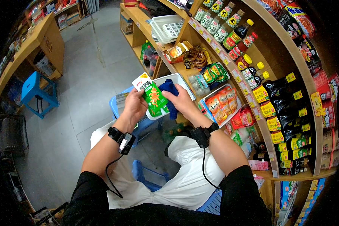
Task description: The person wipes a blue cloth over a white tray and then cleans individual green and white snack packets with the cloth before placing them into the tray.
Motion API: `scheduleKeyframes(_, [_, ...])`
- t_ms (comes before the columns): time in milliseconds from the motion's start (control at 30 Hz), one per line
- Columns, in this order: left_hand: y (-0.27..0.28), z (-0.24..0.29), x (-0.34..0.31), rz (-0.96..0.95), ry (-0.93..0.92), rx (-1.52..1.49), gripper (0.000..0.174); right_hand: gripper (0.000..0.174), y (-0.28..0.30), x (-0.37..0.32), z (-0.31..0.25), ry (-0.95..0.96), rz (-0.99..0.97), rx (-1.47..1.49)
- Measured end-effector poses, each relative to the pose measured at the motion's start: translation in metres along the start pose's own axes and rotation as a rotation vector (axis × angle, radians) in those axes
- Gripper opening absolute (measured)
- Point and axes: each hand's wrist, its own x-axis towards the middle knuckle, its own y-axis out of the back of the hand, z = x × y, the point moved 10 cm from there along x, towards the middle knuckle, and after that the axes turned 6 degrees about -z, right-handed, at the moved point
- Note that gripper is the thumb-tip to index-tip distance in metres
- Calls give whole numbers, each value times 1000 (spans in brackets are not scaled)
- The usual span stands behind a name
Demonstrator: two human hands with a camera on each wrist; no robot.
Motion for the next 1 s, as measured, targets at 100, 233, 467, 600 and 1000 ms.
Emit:
scheduleKeyframes(100, [2,-3,-1,14,4,-16,29,41,-11,-9,-22,58,-95,-158])
scheduleKeyframes(233, [10,-9,4,-3,31,82,29,45,-15,-7,-18,79,-130,-42])
scheduleKeyframes(467, [3,-10,-11,40,57,352,38,40,5,-6,-25,155,67,-353])
scheduleKeyframes(600, [-12,-19,-10,-95,111,242,36,39,-3,-13,-42,144,43,-442])
scheduleKeyframes(1000, [2,-15,-1,-69,6,218,29,48,-36,-19,-54,244,-162,-448])
